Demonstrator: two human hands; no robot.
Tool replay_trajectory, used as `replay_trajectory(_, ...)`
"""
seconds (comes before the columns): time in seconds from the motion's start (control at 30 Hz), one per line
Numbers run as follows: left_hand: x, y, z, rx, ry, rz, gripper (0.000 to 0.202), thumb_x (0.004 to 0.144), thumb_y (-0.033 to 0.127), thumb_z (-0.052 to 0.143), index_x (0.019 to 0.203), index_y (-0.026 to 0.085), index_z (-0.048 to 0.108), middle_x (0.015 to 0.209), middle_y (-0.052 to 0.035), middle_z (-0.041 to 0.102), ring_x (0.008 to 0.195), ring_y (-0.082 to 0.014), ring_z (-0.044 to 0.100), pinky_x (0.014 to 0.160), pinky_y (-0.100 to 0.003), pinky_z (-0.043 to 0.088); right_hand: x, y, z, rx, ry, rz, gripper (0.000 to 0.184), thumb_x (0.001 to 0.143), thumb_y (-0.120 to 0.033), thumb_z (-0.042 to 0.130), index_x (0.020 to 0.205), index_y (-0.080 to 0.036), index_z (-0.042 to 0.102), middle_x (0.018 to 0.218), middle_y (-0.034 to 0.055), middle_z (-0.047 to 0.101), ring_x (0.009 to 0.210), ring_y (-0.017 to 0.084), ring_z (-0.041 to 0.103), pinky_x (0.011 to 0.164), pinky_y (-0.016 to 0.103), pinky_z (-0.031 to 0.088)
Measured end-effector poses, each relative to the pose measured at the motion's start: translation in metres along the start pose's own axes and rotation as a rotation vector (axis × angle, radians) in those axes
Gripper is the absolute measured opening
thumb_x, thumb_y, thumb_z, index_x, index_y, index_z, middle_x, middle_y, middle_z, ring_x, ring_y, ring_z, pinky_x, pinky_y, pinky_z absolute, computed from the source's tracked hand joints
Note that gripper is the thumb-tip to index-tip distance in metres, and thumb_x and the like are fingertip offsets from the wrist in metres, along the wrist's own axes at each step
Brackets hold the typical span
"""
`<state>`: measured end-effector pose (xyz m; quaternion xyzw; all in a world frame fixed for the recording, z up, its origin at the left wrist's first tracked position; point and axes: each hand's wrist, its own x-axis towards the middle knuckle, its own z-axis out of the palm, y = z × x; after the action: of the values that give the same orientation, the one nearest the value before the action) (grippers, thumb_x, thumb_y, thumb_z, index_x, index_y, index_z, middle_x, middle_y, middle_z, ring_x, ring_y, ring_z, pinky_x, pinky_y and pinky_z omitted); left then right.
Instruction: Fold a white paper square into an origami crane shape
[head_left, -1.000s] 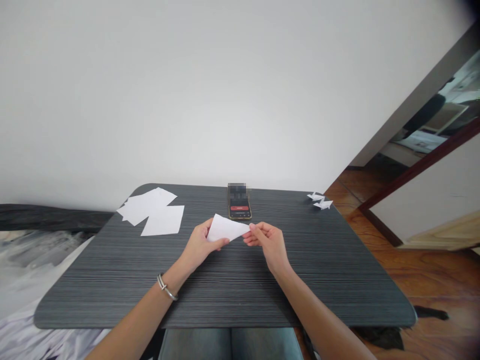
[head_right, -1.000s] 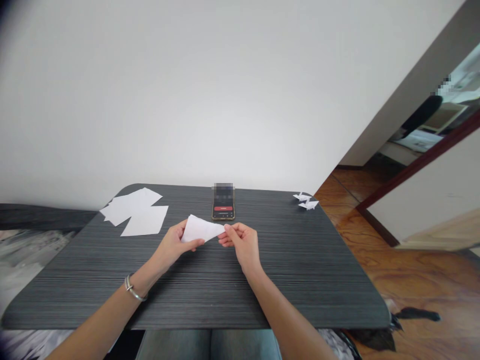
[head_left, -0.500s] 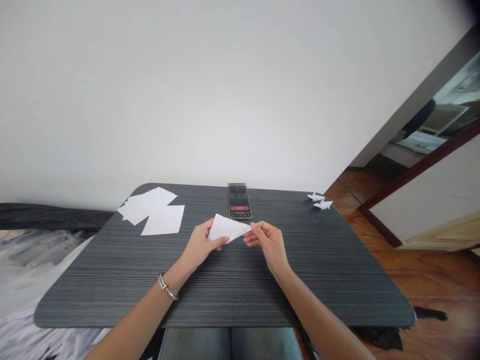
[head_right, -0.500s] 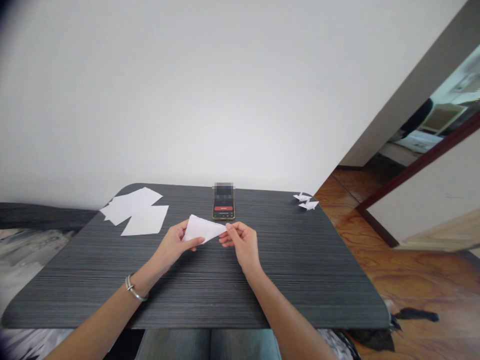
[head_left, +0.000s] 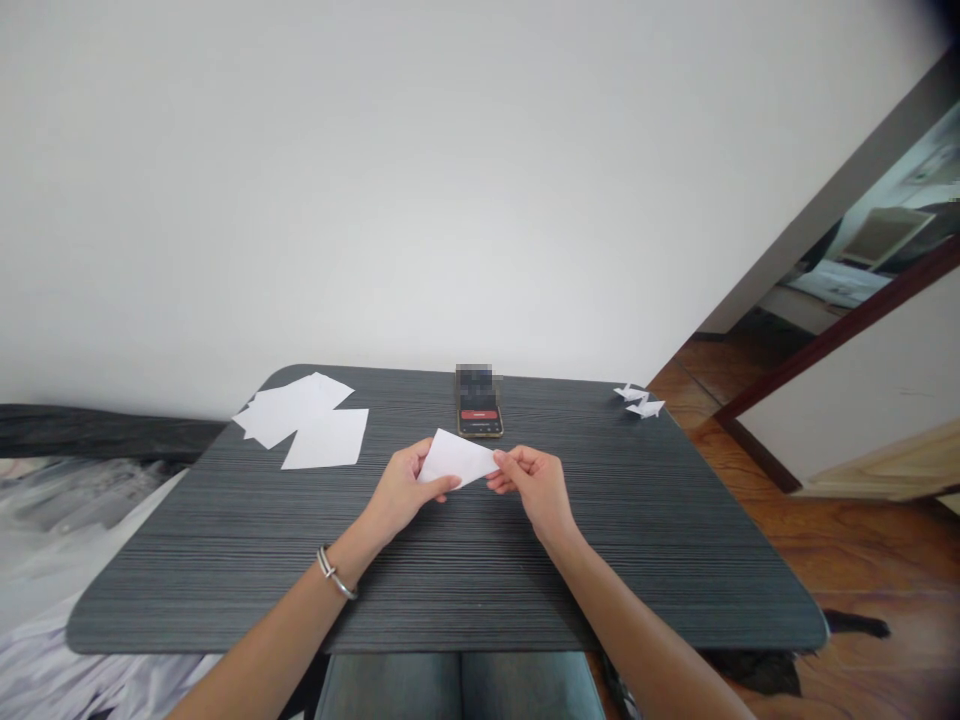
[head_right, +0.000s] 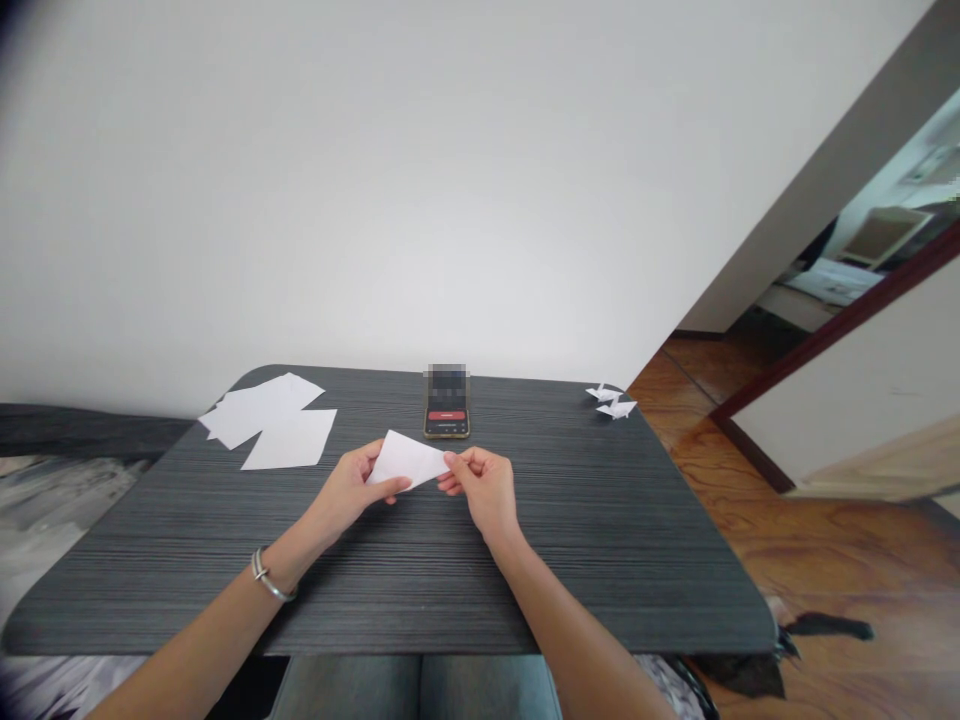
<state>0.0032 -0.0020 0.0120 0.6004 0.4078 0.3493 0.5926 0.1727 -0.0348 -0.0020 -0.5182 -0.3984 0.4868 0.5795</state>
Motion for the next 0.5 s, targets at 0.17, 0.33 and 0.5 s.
replay_trajectory(0.17, -0.0004, 0.0005, -0.0015, -0.007, 0.021, -0.012, 0.038, 0.062, 0.022, 0.066, 0.096, 0.010, 0.055, 0.075, -0.0018, 0.058, 0.061, -0.0109, 0.051, 0.047, -0.019, 0.045, 0.0004, -0.0002, -0.0008, 0.027, -0.015, 0.014, 0.022, 0.063, -0.034, 0.070, 0.064, -0.013, 0.063, 0.053, 0.0021, 0.066, 0.047, 0.011, 0.060, 0.047, 0.021, 0.049)
replay_trajectory(0.33, -0.0011, 0.0026, -0.0021, -0.026, 0.007, -0.011, 0.037, 0.062, 0.021, 0.066, 0.096, 0.010, 0.054, 0.077, -0.0025, 0.058, 0.062, -0.0109, 0.051, 0.047, -0.018, 0.045, 0.0009, -0.0004, -0.0011, 0.036, -0.086, 0.043, 0.022, 0.059, -0.030, 0.073, 0.070, -0.013, 0.064, 0.061, 0.0028, 0.069, 0.054, 0.013, 0.063, 0.048, 0.021, 0.049)
replay_trajectory(0.5, -0.0015, 0.0040, -0.0004, -0.045, -0.001, -0.022, 0.039, 0.061, 0.022, 0.066, 0.097, 0.011, 0.055, 0.077, -0.0017, 0.059, 0.063, -0.0112, 0.052, 0.047, -0.019, 0.044, 0.0007, 0.0016, -0.0006, 0.028, -0.093, 0.039, 0.023, 0.063, -0.034, 0.070, 0.062, -0.013, 0.061, 0.055, 0.0028, 0.067, 0.049, 0.012, 0.062, 0.046, 0.021, 0.048)
